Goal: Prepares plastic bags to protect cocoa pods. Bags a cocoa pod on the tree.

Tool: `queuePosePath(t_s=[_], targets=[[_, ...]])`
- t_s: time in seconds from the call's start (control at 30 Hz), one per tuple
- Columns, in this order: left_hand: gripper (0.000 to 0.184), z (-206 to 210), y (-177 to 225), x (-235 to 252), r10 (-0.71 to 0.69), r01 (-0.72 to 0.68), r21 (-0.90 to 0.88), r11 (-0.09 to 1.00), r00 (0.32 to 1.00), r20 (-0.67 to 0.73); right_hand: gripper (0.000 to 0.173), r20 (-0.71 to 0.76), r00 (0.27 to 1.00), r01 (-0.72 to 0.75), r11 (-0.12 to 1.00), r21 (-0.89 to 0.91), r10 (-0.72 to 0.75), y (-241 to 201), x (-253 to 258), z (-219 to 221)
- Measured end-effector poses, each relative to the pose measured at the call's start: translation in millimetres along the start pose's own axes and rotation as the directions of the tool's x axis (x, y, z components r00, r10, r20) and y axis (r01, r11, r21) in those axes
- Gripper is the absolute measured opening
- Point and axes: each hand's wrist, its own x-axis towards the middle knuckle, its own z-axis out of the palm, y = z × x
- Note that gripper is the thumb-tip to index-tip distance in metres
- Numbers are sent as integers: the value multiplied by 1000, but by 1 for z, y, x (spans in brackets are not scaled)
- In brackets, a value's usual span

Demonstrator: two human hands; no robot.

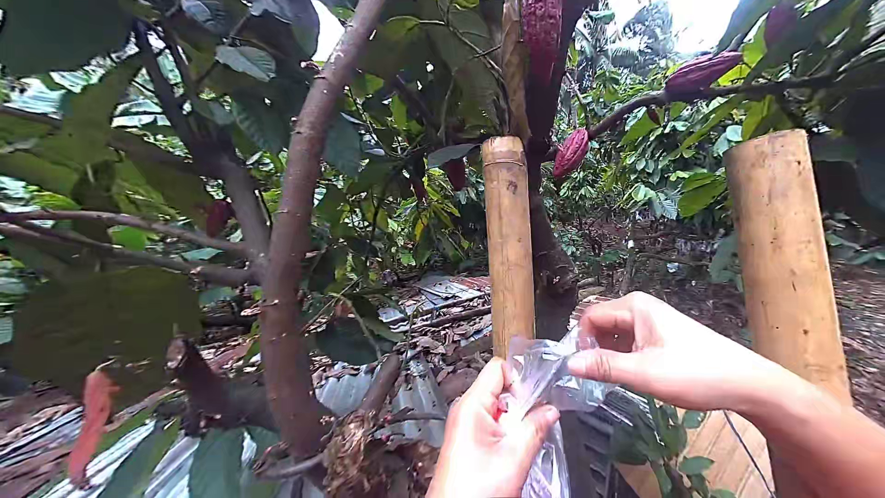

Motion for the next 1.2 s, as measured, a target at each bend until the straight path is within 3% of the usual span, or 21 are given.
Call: queuePosePath(t_s=[0.07, 0.17, 0.23, 0.3, 0.4, 0.47, 0.53, 0.6, 0.7, 0.8, 0.83, 0.97, 1.07, 1.13, 1.2], targets=[[26, -4, -2, 0, -15, 15, 4, 1000, 1000, -1, 22, -12, 998, 67, 998, -1, -67, 3, 1, 2], [23, -15, -11, 2, -14, 16, 31, 999, 996, -82, 24, -11, 999, 35, 999, 38, -34, 8, 3, -2], [25, -24, -12, 2, 96, -73, 124, 990, 977, -193, 23, -47, 999, -16, 1000, 26, 17, 11, 6, -3], [33, -37, 0, -1, 317, -219, 357, 908, 916, -244, 29, -67, 997, -45, 999, 13, 46, 9, 8, -5], [25, -47, 38, -5, 509, -418, 497, 760, 859, -57, 32, 8, 1000, 25, 996, 85, -25, 4, 13, -7], [32, -37, 62, -3, 494, -481, 534, 695, 860, 130, 32, 83, 988, 110, 969, 219, -131, -6, 18, -6], [32, -26, 72, 9, 494, -528, 560, 639, 839, 227, 29, 141, 968, 145, 918, 369, -209, -18, 23, -7], [16, -20, 71, 26, 561, -586, 504, 634, 797, 222, 25, 159, 957, 127, 845, 519, -242, -28, 27, -10], [12, -17, 70, 49, 668, -682, 309, 663, 725, 167, 26, 152, 954, 124, 801, 586, -260, -33, 32, -14], [33, -16, 65, 58, 718, -742, 276, 611, 666, 202, 25, 128, 951, 147, 777, 612, -281, -32, 30, -15], [39, -13, 62, 59, 720, -750, 283, 598, 658, 220, 26, 113, 954, 151, 769, 621, -279, -31, 28, -15], [12, -1, 49, 58, 743, -757, 263, 599, 647, 171, 31, 24, 982, 121, 722, 681, -186, -29, 21, -6], [10, -1, 43, 56, 732, -751, 255, 609, 656, 183, 33, -116, 992, 113, 667, 736, -40, -28, 16, -9], [12, -5, 42, 56, 723, -757, 163, 633, 653, 226, 33, -253, 965, 130, 712, 690, 70, -25, 15, -16], [16, -10, 43, 58, 705, -743, 13, 669, 640, 304, 32, -385, 919, 147, 835, 530, 83, -15, 16, -20]])
